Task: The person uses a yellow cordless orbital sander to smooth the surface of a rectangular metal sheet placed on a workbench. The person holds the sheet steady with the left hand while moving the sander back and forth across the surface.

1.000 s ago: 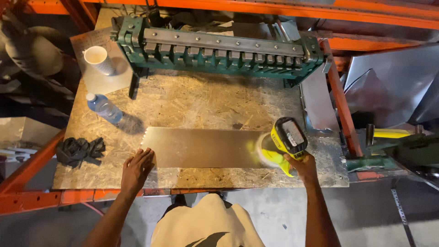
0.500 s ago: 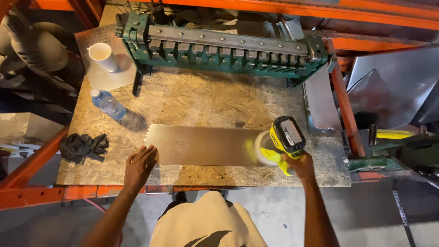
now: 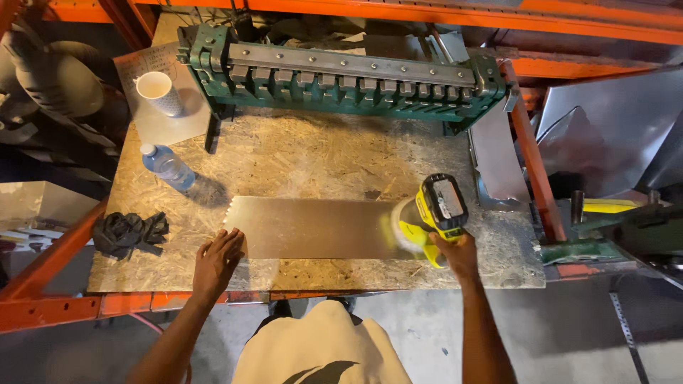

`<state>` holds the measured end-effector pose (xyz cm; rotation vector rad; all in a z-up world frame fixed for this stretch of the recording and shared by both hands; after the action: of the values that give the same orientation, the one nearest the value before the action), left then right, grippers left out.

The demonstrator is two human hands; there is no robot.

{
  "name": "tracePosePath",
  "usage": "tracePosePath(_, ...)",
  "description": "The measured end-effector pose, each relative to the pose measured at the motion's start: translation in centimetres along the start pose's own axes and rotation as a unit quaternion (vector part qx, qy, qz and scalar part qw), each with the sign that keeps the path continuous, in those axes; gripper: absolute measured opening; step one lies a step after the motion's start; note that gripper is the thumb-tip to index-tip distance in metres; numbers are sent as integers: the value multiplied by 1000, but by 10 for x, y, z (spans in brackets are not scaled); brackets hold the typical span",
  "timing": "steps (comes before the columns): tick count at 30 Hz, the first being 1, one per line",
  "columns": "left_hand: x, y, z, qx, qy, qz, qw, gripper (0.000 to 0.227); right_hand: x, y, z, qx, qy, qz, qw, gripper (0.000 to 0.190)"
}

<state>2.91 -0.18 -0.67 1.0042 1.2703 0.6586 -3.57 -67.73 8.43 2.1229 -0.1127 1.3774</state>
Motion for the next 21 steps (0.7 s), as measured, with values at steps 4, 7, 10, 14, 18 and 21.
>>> tracePosePath(4, -1, -2, 1, 9, 8, 8, 1000, 63, 0, -8, -2, 22, 5, -37, 999, 45)
tracePosePath(7, -3, 0, 1, 0, -1, 14, 1000, 58, 4, -3, -11, 52, -8, 1, 999, 43)
tracePosePath(10, -1, -3, 0, 5, 6, 17, 1000, 61, 10, -3, -10, 44, 3, -28, 999, 44)
tracePosePath(14, -7, 4, -1, 8, 3, -2, 1000, 58, 26, -19, -8, 42, 20, 3, 999, 40)
tracePosePath(18, -10, 9, 1, 5, -2, -1, 1000, 58, 29, -32, -17, 61, 2, 47, 997, 37)
tracePosePath(21, -4, 1, -1, 2, 1, 4, 1000, 61, 26, -13, -22, 68, -5, -20, 997, 48)
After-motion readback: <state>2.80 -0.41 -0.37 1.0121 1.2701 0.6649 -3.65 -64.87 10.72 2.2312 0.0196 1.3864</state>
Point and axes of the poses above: each hand's wrist, its own z-axis towards the middle knuckle, its own y-axis out of the back of the hand, x = y × z, the point moved 3 cm from there along z, towards the middle knuckle, and after that the axes turned 5 degrees about -y, right-handed, at the moved point
